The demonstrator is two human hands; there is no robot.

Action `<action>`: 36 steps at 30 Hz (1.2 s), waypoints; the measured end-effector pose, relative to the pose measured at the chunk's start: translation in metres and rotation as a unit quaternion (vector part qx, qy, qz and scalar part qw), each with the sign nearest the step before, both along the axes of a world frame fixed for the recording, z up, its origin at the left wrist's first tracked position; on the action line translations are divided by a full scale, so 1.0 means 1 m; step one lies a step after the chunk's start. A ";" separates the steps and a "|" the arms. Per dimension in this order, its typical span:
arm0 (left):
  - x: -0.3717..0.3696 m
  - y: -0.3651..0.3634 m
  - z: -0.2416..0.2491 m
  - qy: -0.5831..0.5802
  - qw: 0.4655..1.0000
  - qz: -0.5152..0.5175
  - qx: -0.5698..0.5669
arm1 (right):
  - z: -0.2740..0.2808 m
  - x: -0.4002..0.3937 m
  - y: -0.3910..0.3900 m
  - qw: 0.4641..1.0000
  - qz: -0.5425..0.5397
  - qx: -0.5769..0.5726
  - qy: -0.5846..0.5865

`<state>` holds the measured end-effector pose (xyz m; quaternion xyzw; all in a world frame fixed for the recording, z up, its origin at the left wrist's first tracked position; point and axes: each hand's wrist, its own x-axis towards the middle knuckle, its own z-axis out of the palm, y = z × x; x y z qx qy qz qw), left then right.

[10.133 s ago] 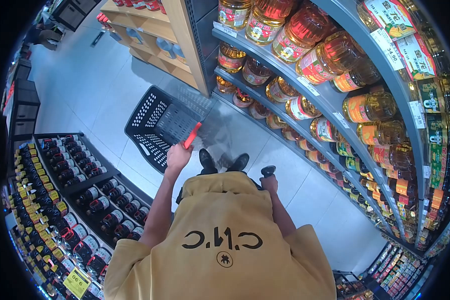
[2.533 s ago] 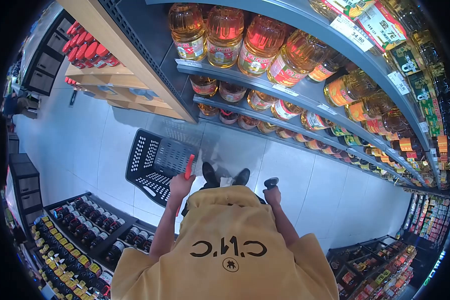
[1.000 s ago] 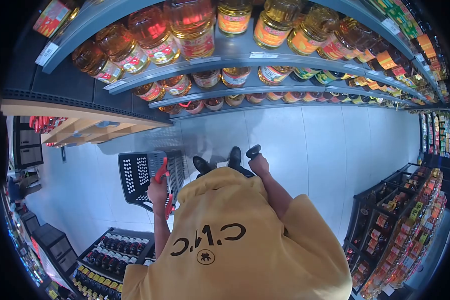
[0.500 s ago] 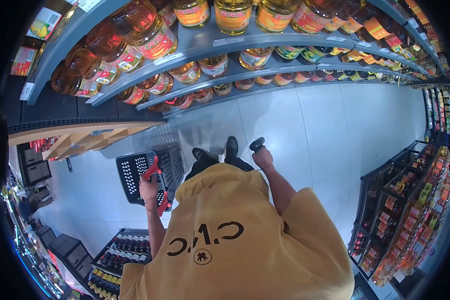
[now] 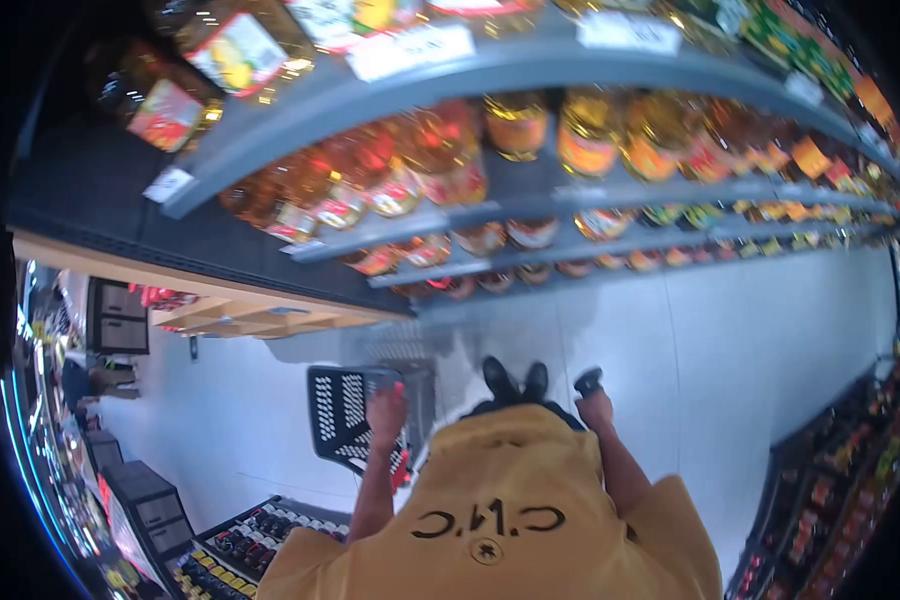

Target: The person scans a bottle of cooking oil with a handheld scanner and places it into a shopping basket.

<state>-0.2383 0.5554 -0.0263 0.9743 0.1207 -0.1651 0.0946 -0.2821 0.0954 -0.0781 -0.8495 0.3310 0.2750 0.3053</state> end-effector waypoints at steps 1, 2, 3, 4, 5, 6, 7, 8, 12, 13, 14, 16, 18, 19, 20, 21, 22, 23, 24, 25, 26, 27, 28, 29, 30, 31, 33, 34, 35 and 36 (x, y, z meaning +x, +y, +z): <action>0.003 0.000 -0.002 0.018 1.000 0.015 -0.016 | -0.005 0.005 0.005 1.000 -0.012 -0.008 -0.003; 0.005 -0.002 0.001 0.005 0.999 0.033 -0.038 | -0.002 0.011 0.013 1.000 -0.007 -0.008 -0.017; 0.005 0.001 -0.008 0.012 0.999 0.029 -0.044 | 0.003 0.018 0.017 0.999 -0.007 -0.011 -0.029; 0.008 0.001 -0.004 0.044 0.998 0.020 -0.040 | 0.005 0.025 0.024 0.999 0.004 -0.018 -0.033; 0.005 0.008 -0.018 0.043 0.998 0.015 -0.042 | 0.011 0.035 0.030 0.999 0.011 -0.026 -0.036; 0.005 0.014 -0.035 0.040 0.998 0.008 -0.045 | 0.044 0.050 0.042 0.999 0.007 -0.002 -0.042; 0.009 0.012 -0.029 0.063 0.997 0.014 -0.042 | 0.033 0.053 0.044 0.997 0.019 -0.013 -0.067; 0.012 0.012 -0.023 0.086 0.995 0.020 -0.038 | 0.036 0.061 0.048 0.997 0.023 -0.012 -0.075; 0.013 0.027 -0.053 0.126 0.990 0.009 -0.054 | 0.053 0.088 0.064 0.996 0.044 -0.011 -0.081; 0.011 0.028 -0.054 0.137 0.989 0.013 -0.057 | 0.051 0.090 0.065 0.995 0.051 -0.016 -0.079; 0.012 0.027 -0.054 0.145 0.987 0.019 -0.060 | 0.048 0.093 0.064 0.995 0.053 -0.012 -0.084; 0.014 0.025 -0.055 0.167 0.985 0.007 -0.046 | 0.047 0.099 0.062 0.996 0.053 -0.013 -0.065; 0.016 0.023 -0.049 0.191 0.981 0.011 -0.039 | 0.039 0.100 0.053 0.997 0.050 -0.007 -0.057; 0.019 0.021 -0.045 0.204 0.978 0.015 -0.036 | 0.037 0.101 0.049 0.998 0.044 -0.008 -0.052; 0.023 0.019 -0.043 0.204 0.978 0.023 -0.034 | 0.033 0.102 0.044 0.998 0.040 -0.009 -0.046; 0.025 0.018 -0.041 0.206 0.978 0.031 -0.032 | 0.022 0.106 0.035 0.998 0.052 -0.015 -0.045; 0.022 0.018 -0.040 0.212 0.976 0.040 -0.029 | 0.005 0.109 0.025 0.997 0.064 -0.020 -0.038; 0.021 0.019 -0.046 0.173 0.984 0.040 -0.017 | -0.013 0.104 0.015 0.997 0.075 -0.025 -0.023; 0.017 0.018 -0.042 0.147 0.988 0.038 -0.005 | -0.009 0.108 0.009 0.997 0.070 -0.024 -0.018; 0.013 0.022 -0.044 0.109 0.994 -0.003 -0.021 | -0.013 0.113 0.000 0.995 0.100 -0.028 0.005; 0.008 0.026 -0.058 0.075 0.997 -0.010 -0.003 | 0.001 0.123 -0.004 0.995 0.100 -0.006 0.020; -0.003 0.041 -0.096 -0.025 0.992 -0.093 0.075 | 0.006 0.134 -0.010 0.992 0.122 0.003 0.020; -0.016 0.064 -0.134 -0.095 0.981 -0.154 0.074 | 0.002 0.138 -0.013 0.992 0.123 -0.016 -0.005; -0.015 0.062 -0.128 -0.026 0.992 -0.099 0.072 | -0.022 0.138 -0.021 0.989 0.134 -0.043 -0.052; -0.015 0.063 -0.126 -0.069 0.994 -0.082 0.026 | -0.014 0.149 -0.023 0.993 0.112 -0.022 -0.042; -0.013 0.051 -0.100 -0.068 0.996 -0.056 0.015 | -0.018 0.156 -0.025 0.993 0.109 -0.026 -0.041; 0.020 0.018 -0.032 0.132 0.990 0.050 0.002 | 0.006 0.169 -0.025 0.994 0.103 -0.002 -0.040; 0.023 0.012 -0.026 0.137 0.989 0.048 0.029 | -0.007 0.170 -0.030 0.992 0.111 0.007 -0.057; 0.026 0.001 -0.013 0.146 0.985 0.080 0.037 | -0.009 0.173 -0.031 0.994 0.092 0.027 -0.057; 0.027 -0.002 -0.013 0.137 0.986 0.089 0.041 | -0.006 0.176 -0.030 0.993 0.094 0.033 -0.059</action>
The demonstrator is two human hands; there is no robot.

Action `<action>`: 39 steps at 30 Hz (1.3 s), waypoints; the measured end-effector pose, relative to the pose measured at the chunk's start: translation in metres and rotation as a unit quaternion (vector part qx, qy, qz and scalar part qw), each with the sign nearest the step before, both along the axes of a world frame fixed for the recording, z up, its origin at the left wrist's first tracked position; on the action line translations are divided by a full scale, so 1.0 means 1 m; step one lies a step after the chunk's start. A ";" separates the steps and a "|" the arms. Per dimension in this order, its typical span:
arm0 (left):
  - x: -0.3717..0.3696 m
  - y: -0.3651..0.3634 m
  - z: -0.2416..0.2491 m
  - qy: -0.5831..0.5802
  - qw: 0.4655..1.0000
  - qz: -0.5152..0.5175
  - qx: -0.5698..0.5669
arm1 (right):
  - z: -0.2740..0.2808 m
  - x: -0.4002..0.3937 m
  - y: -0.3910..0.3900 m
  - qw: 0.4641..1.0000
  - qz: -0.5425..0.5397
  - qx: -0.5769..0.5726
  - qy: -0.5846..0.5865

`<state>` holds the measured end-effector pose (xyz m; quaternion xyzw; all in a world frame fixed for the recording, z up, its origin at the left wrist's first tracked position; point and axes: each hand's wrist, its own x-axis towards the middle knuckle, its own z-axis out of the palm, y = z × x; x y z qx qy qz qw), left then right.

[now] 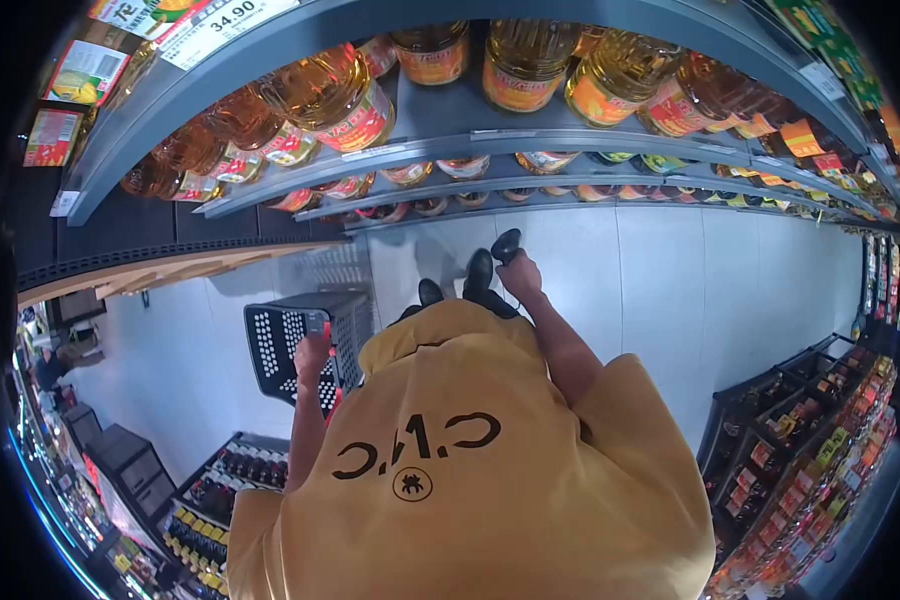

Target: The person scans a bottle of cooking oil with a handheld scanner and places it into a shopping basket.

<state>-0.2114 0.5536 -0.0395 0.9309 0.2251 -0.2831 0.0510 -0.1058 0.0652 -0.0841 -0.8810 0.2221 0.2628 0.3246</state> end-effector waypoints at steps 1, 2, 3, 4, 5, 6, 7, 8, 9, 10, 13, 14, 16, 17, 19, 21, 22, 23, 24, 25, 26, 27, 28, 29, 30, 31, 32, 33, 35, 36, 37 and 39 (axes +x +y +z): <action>0.002 -0.001 0.001 -0.010 1.000 0.006 0.007 | 0.004 0.004 0.002 1.000 0.001 0.006 -0.002; 0.005 -0.004 0.000 -0.038 0.999 0.016 -0.010 | 0.005 0.011 0.004 1.000 0.002 0.008 -0.003; 0.008 -0.008 0.000 -0.065 0.997 0.027 -0.028 | 0.006 0.016 0.006 1.000 0.002 0.010 -0.002; 0.008 -0.013 -0.001 -0.090 0.994 0.038 -0.045 | 0.005 0.018 0.007 1.000 0.003 0.012 0.000; 0.010 -0.020 -0.004 -0.101 0.993 0.037 -0.042 | 0.004 0.022 0.008 1.000 0.006 0.014 -0.004; 0.014 -0.027 -0.010 -0.113 0.992 0.036 -0.039 | 0.003 0.028 0.008 1.000 0.009 0.015 -0.008; 0.018 -0.035 -0.016 -0.125 0.991 0.036 -0.036 | 0.002 0.032 0.010 1.000 0.013 0.017 -0.013; 0.025 -0.044 -0.016 -0.134 0.985 0.073 -0.076 | 0.003 0.037 0.012 1.000 0.014 0.017 -0.021; 0.036 -0.055 -0.013 -0.144 0.977 0.110 -0.116 | 0.000 0.041 0.013 0.999 0.022 0.015 -0.028; 0.047 -0.068 -0.003 -0.157 0.970 0.117 -0.141 | -0.001 0.044 0.015 0.999 0.024 0.017 -0.034; 0.077 -0.090 -0.018 -0.197 0.941 0.145 -0.233 | 0.000 0.053 0.024 0.999 0.019 0.002 -0.043; 0.087 -0.099 -0.016 -0.206 0.939 0.140 -0.238 | -0.003 0.055 0.027 0.999 0.018 -0.004 -0.050; 0.107 -0.112 -0.009 -0.237 0.927 0.134 -0.259 | -0.002 0.056 0.035 0.998 0.017 -0.003 -0.059; 0.115 -0.114 -0.010 -0.260 0.916 0.133 -0.275 | -0.008 0.055 0.036 0.996 0.022 -0.011 -0.080; 0.126 -0.114 -0.025 -0.295 0.892 0.144 -0.311 | -0.013 0.056 0.038 0.996 0.021 -0.017 -0.086; 0.132 -0.112 -0.021 -0.297 0.884 0.162 -0.321 | -0.023 0.055 0.037 0.991 0.034 -0.015 -0.125; 0.133 -0.110 -0.017 -0.298 0.880 0.170 -0.328 | -0.033 0.055 0.034 0.990 0.042 -0.017 -0.132; 0.133 -0.107 -0.015 -0.296 0.876 0.182 -0.334 | -0.033 0.054 0.035 0.991 0.041 -0.018 -0.130; 0.133 -0.103 -0.014 -0.295 0.871 0.191 -0.342 | -0.029 0.054 0.038 0.993 0.036 -0.017 -0.115; 0.134 -0.101 -0.014 -0.293 0.866 0.199 -0.352 | -0.025 0.055 0.041 0.994 0.029 -0.017 -0.101; 0.134 -0.098 -0.013 -0.299 0.865 0.202 -0.348 | -0.023 0.056 0.046 0.994 0.039 -0.023 -0.101; 0.134 -0.094 -0.013 -0.294 0.864 0.207 -0.351 | -0.024 0.055 0.048 0.993 0.049 -0.030 -0.100; 0.132 -0.091 -0.014 -0.288 0.863 0.212 -0.357 | -0.023 0.054 0.047 0.993 0.057 -0.040 -0.098; 0.131 -0.091 -0.015 -0.281 0.861 0.216 -0.365 | -0.024 0.052 0.046 0.991 0.074 -0.040 -0.103; 0.129 -0.090 -0.018 -0.296 0.860 0.211 -0.358 | -0.024 0.051 0.046 0.990 0.083 -0.048 -0.105; 0.128 -0.089 -0.020 -0.292 0.857 0.218 -0.364 | -0.025 0.051 0.047 0.988 0.094 -0.054 -0.107; 0.126 -0.086 -0.022 -0.289 0.854 0.224 -0.369 | -0.025 0.051 0.049 0.988 0.100 -0.061 -0.102; 0.125 -0.083 -0.021 -0.286 0.853 0.231 -0.371 | -0.020 0.052 0.053 0.988 0.105 -0.065 -0.098; 0.123 -0.076 -0.020 -0.290 0.851 0.234 -0.370 | -0.011 0.051 0.062 0.987 0.113 -0.068 -0.090; 0.124 -0.073 -0.019 -0.292 0.850 0.234 -0.370 | -0.011 0.050 0.063 0.986 0.120 -0.073 -0.087; 0.123 -0.071 -0.019 -0.294 0.849 0.235 -0.370 | 0.000 0.051 0.071 0.990 0.108 -0.073 -0.049; 0.122 -0.065 -0.020 -0.301 0.844 0.240 -0.373 | 0.021 0.051 0.088 0.993 0.085 -0.073 0.026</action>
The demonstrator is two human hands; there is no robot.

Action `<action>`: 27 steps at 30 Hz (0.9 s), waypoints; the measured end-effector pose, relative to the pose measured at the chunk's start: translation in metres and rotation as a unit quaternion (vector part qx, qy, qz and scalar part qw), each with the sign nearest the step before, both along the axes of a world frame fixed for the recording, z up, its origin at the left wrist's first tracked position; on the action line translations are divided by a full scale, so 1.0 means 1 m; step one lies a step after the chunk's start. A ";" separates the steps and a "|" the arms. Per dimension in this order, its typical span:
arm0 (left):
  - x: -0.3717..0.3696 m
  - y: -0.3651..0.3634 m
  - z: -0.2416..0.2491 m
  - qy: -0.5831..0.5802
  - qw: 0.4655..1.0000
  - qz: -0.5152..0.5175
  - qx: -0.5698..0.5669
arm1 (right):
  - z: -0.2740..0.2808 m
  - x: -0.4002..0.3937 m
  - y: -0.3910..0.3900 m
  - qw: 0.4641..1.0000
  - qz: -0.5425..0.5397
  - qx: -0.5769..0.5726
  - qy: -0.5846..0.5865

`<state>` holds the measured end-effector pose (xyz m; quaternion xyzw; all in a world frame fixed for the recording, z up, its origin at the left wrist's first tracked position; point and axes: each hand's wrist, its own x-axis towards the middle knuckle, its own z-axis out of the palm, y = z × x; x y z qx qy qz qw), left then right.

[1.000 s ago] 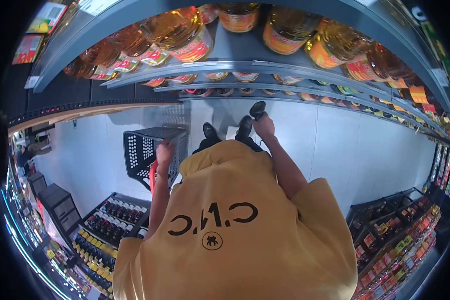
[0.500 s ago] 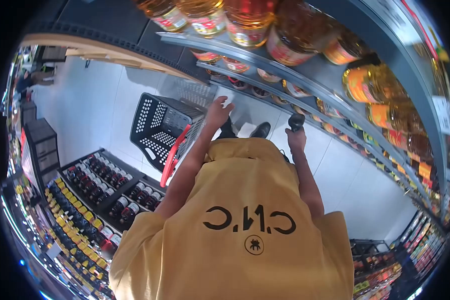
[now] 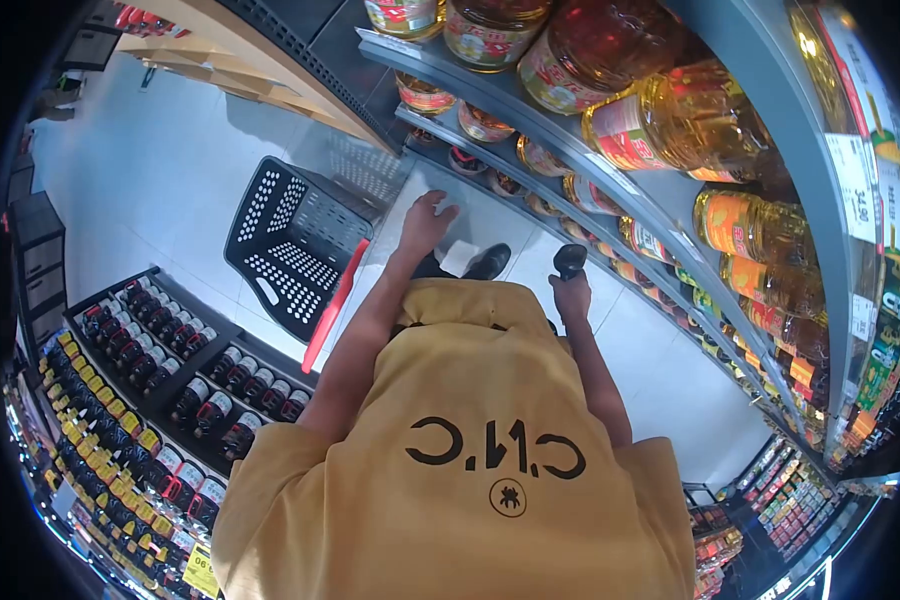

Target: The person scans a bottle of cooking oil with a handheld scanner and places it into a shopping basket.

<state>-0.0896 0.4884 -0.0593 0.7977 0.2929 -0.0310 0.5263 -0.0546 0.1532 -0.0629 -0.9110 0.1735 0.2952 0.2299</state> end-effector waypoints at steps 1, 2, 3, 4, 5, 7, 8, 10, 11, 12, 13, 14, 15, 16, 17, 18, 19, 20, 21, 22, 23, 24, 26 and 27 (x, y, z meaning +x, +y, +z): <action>0.000 0.003 0.000 -0.003 1.000 0.004 -0.002 | 0.005 -0.002 0.005 1.000 0.004 0.007 0.000; 0.000 0.006 -0.001 -0.009 1.000 0.008 0.001 | 0.007 -0.002 0.008 1.000 0.007 0.004 0.003; 0.000 0.010 -0.001 -0.014 1.000 0.012 0.005 | 0.009 -0.003 0.011 1.000 0.009 0.001 0.005; -0.002 0.012 -0.001 -0.018 1.000 0.015 0.008 | 0.011 -0.005 0.014 1.000 0.011 -0.002 0.009; -0.004 0.014 -0.001 -0.018 1.000 0.022 0.004 | 0.014 -0.006 0.016 1.000 0.011 0.000 0.006; -0.005 0.019 0.000 -0.023 0.999 0.036 -0.001 | 0.013 -0.007 0.018 1.000 0.019 -0.008 0.009; -0.005 0.021 0.002 -0.022 0.999 0.035 0.003 | 0.012 -0.006 0.018 1.000 0.022 -0.011 0.009; -0.006 0.024 0.001 -0.020 0.999 0.033 0.010 | 0.014 -0.005 0.022 1.000 0.024 -0.017 0.007; -0.007 0.026 0.000 -0.024 0.999 0.033 0.013 | 0.016 -0.006 0.023 1.000 0.023 -0.017 0.009; -0.009 0.028 -0.002 -0.027 0.999 0.034 0.017 | 0.018 -0.006 0.025 1.000 0.023 -0.017 0.010; -0.010 0.030 -0.005 -0.030 0.999 0.035 0.020 | 0.018 -0.005 0.025 0.999 0.026 -0.019 0.014; -0.011 0.031 -0.009 -0.038 0.998 0.041 0.025 | 0.012 -0.005 0.021 0.998 0.053 -0.022 -0.033; -0.011 0.032 -0.010 -0.044 0.997 0.049 0.029 | 0.006 -0.006 0.018 0.993 0.083 -0.025 -0.078; -0.014 0.031 -0.012 -0.047 0.997 0.058 0.031 | 0.003 -0.010 0.011 0.986 0.115 -0.029 -0.120; -0.015 0.030 -0.014 -0.063 0.995 0.069 0.025 | 0.001 -0.014 0.004 0.986 0.116 -0.026 -0.115; -0.016 0.029 -0.016 -0.073 0.994 0.076 0.032 | 0.002 -0.012 0.003 0.986 0.119 -0.021 -0.113; -0.016 0.027 -0.018 -0.084 0.992 0.083 0.040 | 0.005 -0.007 0.004 0.986 0.122 -0.016 -0.113; -0.015 0.025 -0.019 -0.096 0.990 0.089 0.047 | 0.005 -0.004 0.001 0.985 0.129 -0.021 -0.111; -0.014 0.025 -0.016 -0.087 0.991 0.094 0.033 | -0.001 -0.003 -0.005 0.984 0.135 -0.025 -0.109; -0.014 0.024 -0.012 -0.078 0.992 0.097 0.018 | -0.003 -0.002 -0.008 0.984 0.140 -0.029 -0.108; -0.014 0.025 -0.008 -0.069 0.993 0.099 0.004 | -0.006 0.001 -0.012 0.983 0.147 -0.030 -0.107; -0.014 0.024 -0.010 -0.066 0.993 0.101 0.005 | -0.005 0.004 -0.012 0.982 0.150 -0.034 -0.110; -0.017 0.024 -0.013 -0.058 0.993 0.101 0.007 | -0.006 0.006 -0.011 0.981 0.152 -0.043 -0.115; -0.018 0.025 -0.010 -0.051 0.994 0.102 -0.006 | 0.004 0.008 -0.003 0.987 0.132 -0.045 -0.075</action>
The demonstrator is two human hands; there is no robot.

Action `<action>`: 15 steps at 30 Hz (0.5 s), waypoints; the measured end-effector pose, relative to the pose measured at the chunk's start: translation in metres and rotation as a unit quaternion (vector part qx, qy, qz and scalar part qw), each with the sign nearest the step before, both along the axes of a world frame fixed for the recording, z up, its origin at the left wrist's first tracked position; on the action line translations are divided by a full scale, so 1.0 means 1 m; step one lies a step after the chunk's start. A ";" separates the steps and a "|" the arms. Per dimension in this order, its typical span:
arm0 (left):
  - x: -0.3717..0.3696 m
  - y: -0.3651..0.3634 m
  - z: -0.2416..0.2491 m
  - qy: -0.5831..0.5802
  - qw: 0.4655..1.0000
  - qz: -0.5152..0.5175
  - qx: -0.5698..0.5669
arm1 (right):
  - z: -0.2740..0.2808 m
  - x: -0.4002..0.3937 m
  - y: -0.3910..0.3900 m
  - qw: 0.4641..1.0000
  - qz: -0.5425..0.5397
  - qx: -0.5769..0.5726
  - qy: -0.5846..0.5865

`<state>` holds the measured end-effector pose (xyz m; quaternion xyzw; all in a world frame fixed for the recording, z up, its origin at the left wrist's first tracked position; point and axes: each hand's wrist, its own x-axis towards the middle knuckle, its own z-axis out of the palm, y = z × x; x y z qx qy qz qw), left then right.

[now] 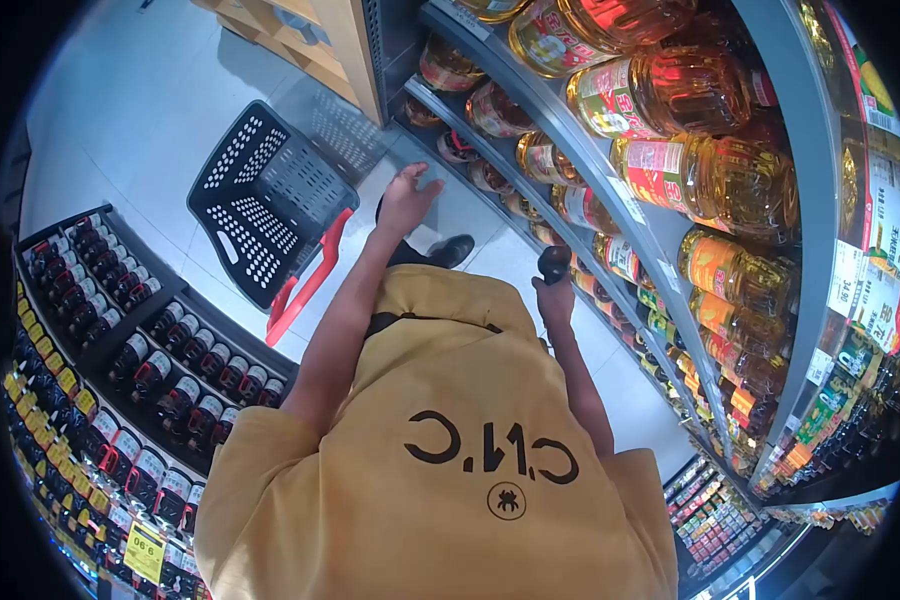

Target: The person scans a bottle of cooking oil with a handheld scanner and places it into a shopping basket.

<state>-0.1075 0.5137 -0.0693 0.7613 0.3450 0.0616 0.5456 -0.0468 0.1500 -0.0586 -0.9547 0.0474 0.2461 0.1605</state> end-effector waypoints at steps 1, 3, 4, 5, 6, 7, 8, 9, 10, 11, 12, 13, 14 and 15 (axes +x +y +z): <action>0.000 0.004 0.006 0.005 1.000 -0.001 -0.014 | 0.021 0.003 0.018 0.999 -0.023 -0.005 0.039; -0.001 0.006 0.007 0.009 1.000 0.001 -0.019 | 0.034 0.003 0.034 0.996 -0.050 -0.004 0.073; -0.002 0.007 0.005 0.009 1.000 0.005 -0.010 | 0.035 0.002 0.038 0.996 -0.053 0.002 0.070; -0.004 0.008 0.003 0.008 1.000 0.008 0.000 | 0.036 0.001 0.040 0.996 -0.057 0.007 0.067; -0.006 0.009 0.005 0.025 0.999 -0.010 0.043 | 0.025 0.000 0.033 0.999 -0.030 0.009 0.036; -0.010 0.011 0.010 0.042 0.995 -0.028 0.086 | 0.006 -0.002 0.021 1.000 -0.003 0.011 0.005; -0.014 0.014 0.014 0.059 0.989 -0.046 0.129 | -0.005 -0.003 0.014 0.999 0.024 0.012 -0.026; -0.016 0.018 0.015 0.084 0.984 -0.058 0.148 | -0.003 -0.003 0.016 0.999 0.022 0.010 -0.021; -0.020 0.024 0.015 0.109 0.977 -0.069 0.168 | -0.001 -0.005 0.019 1.000 0.020 0.007 -0.016; -0.024 0.028 0.016 0.135 0.970 -0.081 0.186 | 0.001 -0.007 0.021 1.000 0.017 0.004 -0.010; -0.027 0.033 0.017 0.160 0.961 -0.078 0.213 | 0.001 -0.009 0.022 1.000 0.015 0.004 -0.009; -0.030 0.038 0.019 0.185 0.950 -0.075 0.239 | 0.001 -0.011 0.023 1.000 0.013 0.004 -0.008; -0.033 0.042 0.019 0.210 0.939 -0.072 0.264 | 0.001 -0.013 0.024 1.000 0.011 0.004 -0.007; -0.038 0.046 0.016 0.251 0.930 -0.084 0.257 | 0.002 -0.015 0.026 1.000 0.010 0.004 -0.006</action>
